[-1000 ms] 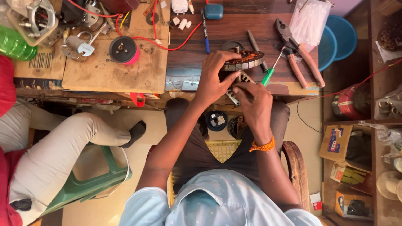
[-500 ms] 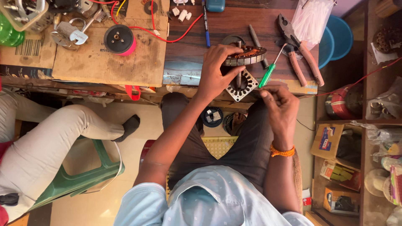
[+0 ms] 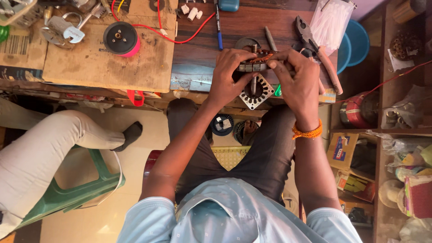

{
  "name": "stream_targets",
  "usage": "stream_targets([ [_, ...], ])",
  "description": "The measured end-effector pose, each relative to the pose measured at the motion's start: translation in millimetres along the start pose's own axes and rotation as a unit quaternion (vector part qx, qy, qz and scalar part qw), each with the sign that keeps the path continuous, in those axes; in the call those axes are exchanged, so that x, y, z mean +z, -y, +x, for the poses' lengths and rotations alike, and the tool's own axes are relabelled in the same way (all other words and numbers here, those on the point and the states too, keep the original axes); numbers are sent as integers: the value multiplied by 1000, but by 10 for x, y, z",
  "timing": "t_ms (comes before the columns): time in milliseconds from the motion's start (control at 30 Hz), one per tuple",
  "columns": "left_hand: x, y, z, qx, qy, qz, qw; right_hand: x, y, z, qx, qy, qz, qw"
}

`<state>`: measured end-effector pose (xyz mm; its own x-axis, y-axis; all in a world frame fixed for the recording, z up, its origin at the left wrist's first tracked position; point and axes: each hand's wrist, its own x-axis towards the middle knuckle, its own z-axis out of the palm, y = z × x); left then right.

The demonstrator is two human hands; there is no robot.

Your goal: The person sits at a workbench assembling an electric motor. They align the rotor with copper windings over the stator housing, press the parts together by hand, and use a screwdriver to work on the motor assembly, occasionally repositioning the unit on the bench.

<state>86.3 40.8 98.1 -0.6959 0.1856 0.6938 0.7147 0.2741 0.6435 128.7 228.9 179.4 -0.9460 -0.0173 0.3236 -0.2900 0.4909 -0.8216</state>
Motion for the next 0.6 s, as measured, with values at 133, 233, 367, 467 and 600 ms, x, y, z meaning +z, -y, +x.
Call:
stream_targets([
  [133, -5, 22, 0, 5, -1, -3, 1000, -67, -40, 126, 20, 29, -7, 999],
  [233, -1, 36, 6, 4, -2, -2, 1000, -91, -67, 245, 46, 71, 1, 996],
  [367, -5, 60, 23, 8, -3, -1, 1000, -224, -55, 315, 52, 109, 16, 993],
  [467, 1, 68, 20, 9, -6, 1, 1000, -284, -57, 332, 43, 110, -32, 992],
  [600, 13, 63, -1, 8, -8, 5, 1000, -291, -81, 397, 29, 109, -25, 993],
])
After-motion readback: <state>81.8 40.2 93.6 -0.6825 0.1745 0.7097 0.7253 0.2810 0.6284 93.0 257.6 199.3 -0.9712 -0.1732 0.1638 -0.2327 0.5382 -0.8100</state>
